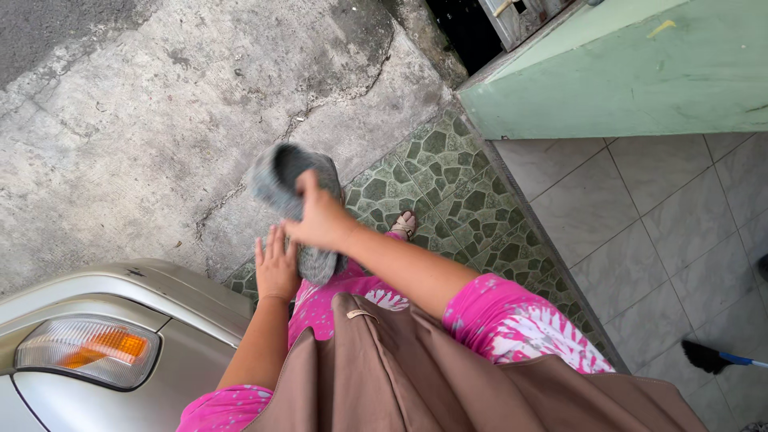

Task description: The person cleans two small rugs by repeatedly hitting them against a wall to remove dust and then sweeping the floor where they are placed.

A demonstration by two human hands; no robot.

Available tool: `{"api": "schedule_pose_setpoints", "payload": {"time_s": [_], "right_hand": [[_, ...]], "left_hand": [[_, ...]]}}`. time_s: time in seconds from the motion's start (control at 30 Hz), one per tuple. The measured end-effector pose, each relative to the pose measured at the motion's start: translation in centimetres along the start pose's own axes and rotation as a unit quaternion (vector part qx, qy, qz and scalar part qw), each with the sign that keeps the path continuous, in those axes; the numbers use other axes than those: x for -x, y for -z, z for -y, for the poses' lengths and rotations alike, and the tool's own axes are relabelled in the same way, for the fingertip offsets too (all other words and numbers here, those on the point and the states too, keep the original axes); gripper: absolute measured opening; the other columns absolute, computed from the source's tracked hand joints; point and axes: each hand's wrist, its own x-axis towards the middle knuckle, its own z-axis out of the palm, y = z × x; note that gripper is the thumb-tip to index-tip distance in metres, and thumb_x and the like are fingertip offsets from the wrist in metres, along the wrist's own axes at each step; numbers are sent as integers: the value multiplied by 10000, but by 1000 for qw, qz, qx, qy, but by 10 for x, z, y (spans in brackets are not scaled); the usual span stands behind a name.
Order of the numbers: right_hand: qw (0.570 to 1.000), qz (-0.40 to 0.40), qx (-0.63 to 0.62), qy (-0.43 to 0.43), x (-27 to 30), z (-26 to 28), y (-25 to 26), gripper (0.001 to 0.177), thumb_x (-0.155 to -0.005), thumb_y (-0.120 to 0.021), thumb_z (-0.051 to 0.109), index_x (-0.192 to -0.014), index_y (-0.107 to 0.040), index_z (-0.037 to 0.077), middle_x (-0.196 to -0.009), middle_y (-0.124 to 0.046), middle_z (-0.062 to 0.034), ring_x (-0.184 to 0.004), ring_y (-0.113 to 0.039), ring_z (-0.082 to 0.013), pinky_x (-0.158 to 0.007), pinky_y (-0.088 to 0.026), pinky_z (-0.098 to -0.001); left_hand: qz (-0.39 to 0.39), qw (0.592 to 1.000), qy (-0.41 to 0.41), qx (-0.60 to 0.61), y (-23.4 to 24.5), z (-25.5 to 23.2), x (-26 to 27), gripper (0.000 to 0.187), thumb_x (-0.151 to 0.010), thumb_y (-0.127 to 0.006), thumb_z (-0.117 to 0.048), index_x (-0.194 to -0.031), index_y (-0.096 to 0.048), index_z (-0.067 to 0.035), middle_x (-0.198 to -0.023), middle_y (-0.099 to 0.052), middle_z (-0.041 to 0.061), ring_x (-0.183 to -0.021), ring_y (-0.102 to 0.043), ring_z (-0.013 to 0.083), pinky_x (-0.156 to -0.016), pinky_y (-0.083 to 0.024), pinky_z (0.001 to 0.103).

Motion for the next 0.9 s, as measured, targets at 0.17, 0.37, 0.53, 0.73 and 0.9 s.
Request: {"api": "schedule_pose_setpoints", "payload": {"time_s": [0.17, 0.37, 0.53, 0.73, 0.9], "right_hand": [[959, 148, 14, 242, 54, 85, -32, 710, -861, -748, 202, -1482, -406, 178, -1099, -659, -218, -1032, -662, -434, -888, -531, -500], [987, 99, 115, 62, -62, -68, 156, 428, -792, -643, 394, -1120, -725, 132, -1057, -744, -166, -958, -706, -333, -881, -575, -448], [631, -183, 745, -120, 77, -162, 476, 170, -1043, -622, 178, -1177, -719, 139, -1102, -548, -200, -963, -618, -379, -599, -571, -429], [785, -199, 577, -108, 63, -116, 358, 252, -944, -618, 66, -1165, -717, 134, -1088, -568, -243, -976, -648, -429, -785, -570, -507], [969, -160, 155, -107, 4, -79, 124, 232, -995, -602, 168, -1175, -582, 22, -1051, -708, -270, -989, -697, -436, -826, -543, -515]], "left_hand": [[281, 824, 335, -360, -17, 9, -18, 576, -943, -570, -323, -1490, -407, -245, -1484, -485, 91, -1441, -396, 280, -1210, -238, 512], [32, 962, 115, 247, 22, 5, -107, 735, -927, -692, -244, -1580, -354, -236, -1645, -327, 94, -1539, -279, 282, -1273, -190, 525], [-26, 924, -313, 221, 86, -144, -160, 772, -953, -631, -390, -1615, -272, -221, -1688, -217, 99, -1552, -225, 289, -1252, -172, 534], [-125, 927, -213, 284, 140, -145, -176, 738, -1025, -554, -445, -1644, -263, -170, -1716, -191, 131, -1584, -214, 318, -1267, -146, 572], [-135, 940, -176, 259, 162, -102, -184, 729, -1050, -536, -434, -1643, -268, -106, -1714, -186, 167, -1592, -189, 339, -1270, -118, 592]]}}
